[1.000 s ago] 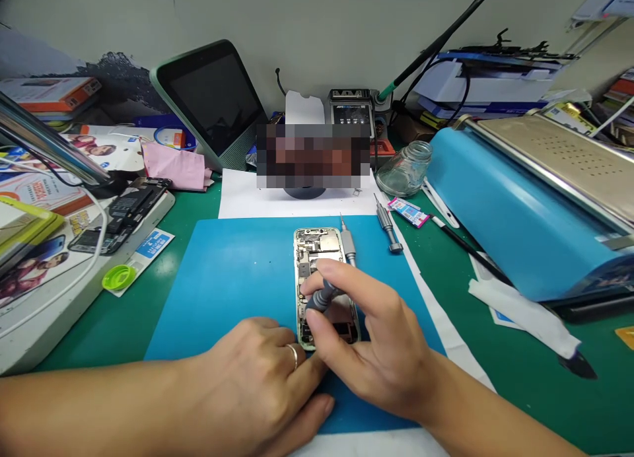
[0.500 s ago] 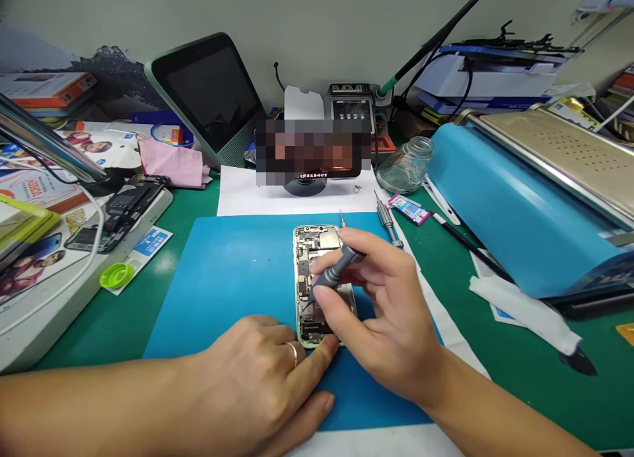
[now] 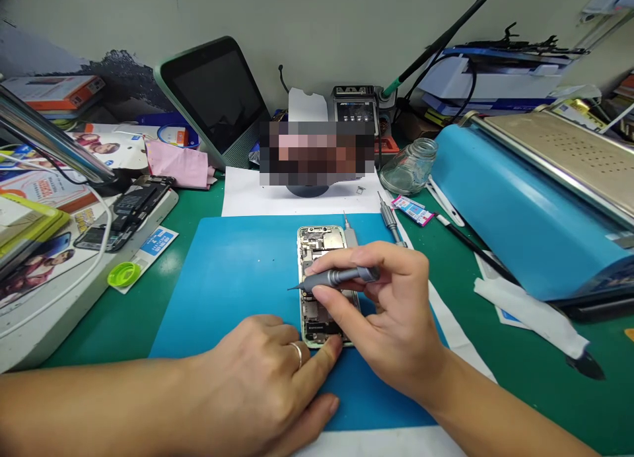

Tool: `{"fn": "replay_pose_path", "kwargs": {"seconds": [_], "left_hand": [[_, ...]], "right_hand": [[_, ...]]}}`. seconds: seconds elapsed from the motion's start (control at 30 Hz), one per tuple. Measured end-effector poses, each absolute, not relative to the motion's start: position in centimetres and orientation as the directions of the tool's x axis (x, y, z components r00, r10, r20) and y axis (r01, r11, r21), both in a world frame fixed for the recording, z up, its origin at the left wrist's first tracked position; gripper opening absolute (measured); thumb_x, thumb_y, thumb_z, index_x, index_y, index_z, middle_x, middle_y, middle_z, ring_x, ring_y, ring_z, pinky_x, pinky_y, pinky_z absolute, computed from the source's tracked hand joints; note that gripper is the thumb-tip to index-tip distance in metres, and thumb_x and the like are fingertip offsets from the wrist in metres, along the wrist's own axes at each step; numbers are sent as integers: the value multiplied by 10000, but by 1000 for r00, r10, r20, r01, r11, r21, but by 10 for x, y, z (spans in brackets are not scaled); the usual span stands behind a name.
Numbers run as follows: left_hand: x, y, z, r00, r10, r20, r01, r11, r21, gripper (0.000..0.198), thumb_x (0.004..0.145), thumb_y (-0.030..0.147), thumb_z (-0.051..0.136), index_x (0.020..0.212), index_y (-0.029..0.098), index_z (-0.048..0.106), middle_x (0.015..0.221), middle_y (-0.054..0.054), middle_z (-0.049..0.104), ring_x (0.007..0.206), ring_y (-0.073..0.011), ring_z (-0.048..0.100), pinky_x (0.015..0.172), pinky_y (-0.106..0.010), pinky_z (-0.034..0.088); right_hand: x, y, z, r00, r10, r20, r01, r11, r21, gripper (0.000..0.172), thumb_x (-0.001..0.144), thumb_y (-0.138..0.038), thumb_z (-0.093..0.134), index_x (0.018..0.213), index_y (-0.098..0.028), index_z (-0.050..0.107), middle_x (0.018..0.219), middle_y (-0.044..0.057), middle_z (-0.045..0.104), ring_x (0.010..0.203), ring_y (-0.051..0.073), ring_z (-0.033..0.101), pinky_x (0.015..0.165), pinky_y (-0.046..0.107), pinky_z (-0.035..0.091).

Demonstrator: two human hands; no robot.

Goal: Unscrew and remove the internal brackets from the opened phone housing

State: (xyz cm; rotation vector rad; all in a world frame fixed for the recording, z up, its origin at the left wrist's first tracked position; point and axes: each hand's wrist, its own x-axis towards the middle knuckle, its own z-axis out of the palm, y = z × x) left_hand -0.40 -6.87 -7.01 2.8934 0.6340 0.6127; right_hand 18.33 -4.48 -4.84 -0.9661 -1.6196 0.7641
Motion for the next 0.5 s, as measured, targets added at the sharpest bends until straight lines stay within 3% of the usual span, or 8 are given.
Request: {"fn": "replay_pose_path", "kwargs": {"seconds": [0.23, 0.5], "left_hand": [[1, -70, -77, 749, 407, 523, 412, -904, 114, 320, 983, 294, 590, 1126, 24, 686, 630, -18, 658, 487, -202, 568, 485, -378, 412], [10, -61, -90, 673, 357, 648, 401, -912, 86, 238, 912, 342, 652, 882, 106, 674, 536, 8, 581, 417, -165, 525, 488, -355, 322]], "right_hand": [[183, -44, -52, -128, 882, 452, 215, 470, -856, 385, 895, -37, 734, 1103, -287, 528, 988, 35, 797, 836, 226, 825, 632, 327, 725], [187, -46, -61, -160, 853, 496, 190, 520, -833, 438, 925, -6, 665, 1152, -311, 447, 1089, 22, 773, 975, 200, 818, 778, 310, 739]]}}
